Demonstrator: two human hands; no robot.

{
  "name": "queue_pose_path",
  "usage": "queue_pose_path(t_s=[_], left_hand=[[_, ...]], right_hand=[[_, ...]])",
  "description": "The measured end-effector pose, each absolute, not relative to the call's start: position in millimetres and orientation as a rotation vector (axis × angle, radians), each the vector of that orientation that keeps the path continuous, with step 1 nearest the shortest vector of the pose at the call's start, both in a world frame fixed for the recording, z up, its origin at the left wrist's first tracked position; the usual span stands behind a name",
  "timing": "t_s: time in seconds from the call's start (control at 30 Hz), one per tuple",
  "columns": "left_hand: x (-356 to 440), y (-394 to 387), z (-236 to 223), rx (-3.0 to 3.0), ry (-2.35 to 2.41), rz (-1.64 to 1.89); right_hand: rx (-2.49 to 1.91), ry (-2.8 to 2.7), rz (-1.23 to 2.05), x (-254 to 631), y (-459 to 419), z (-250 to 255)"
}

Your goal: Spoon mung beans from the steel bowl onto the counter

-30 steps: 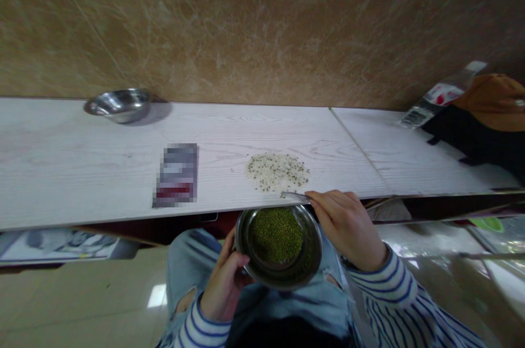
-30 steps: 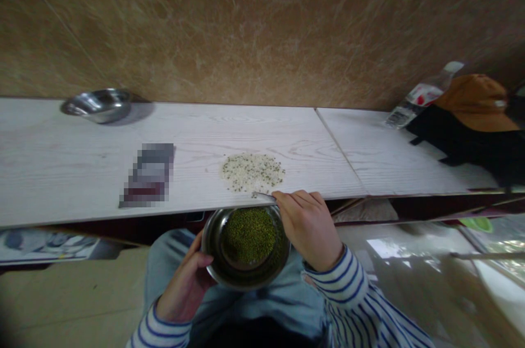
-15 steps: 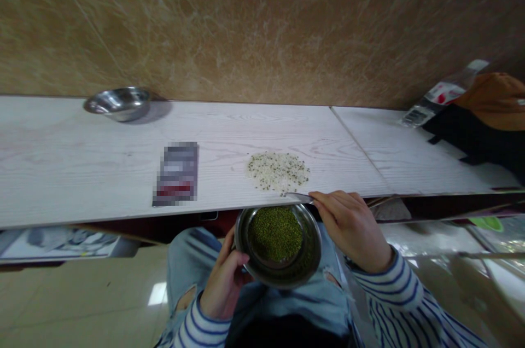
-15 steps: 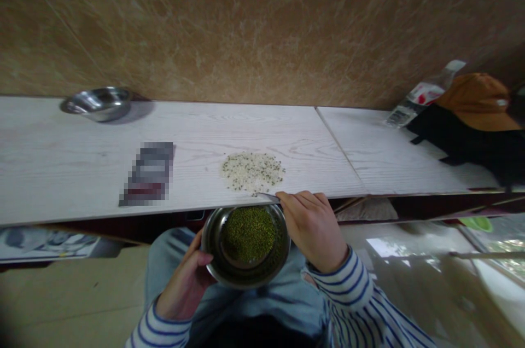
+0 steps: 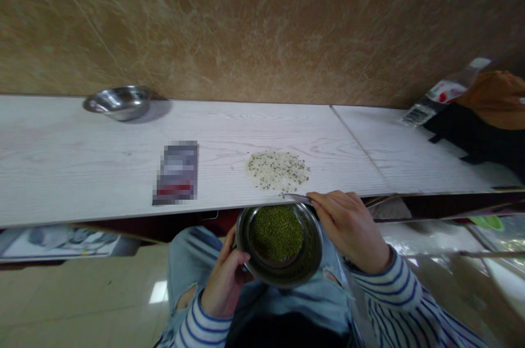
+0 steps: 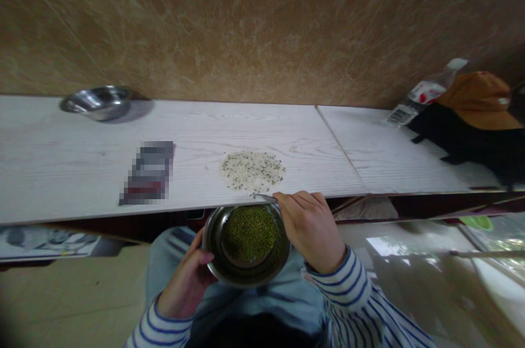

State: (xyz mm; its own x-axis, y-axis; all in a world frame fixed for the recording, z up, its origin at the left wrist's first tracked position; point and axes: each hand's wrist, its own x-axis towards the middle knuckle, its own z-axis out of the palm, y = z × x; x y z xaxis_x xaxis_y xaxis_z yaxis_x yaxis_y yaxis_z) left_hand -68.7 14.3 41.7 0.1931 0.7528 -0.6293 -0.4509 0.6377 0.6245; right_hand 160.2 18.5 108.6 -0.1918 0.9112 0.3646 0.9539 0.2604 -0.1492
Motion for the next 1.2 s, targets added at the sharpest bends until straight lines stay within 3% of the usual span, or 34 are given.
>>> queue_pose_path(t_s=[1.2], left_hand=[[-72,16,40,0.313,1.078,0.88]], right_hand=[[-1.65,-2.17,-0.105,148,24,111]])
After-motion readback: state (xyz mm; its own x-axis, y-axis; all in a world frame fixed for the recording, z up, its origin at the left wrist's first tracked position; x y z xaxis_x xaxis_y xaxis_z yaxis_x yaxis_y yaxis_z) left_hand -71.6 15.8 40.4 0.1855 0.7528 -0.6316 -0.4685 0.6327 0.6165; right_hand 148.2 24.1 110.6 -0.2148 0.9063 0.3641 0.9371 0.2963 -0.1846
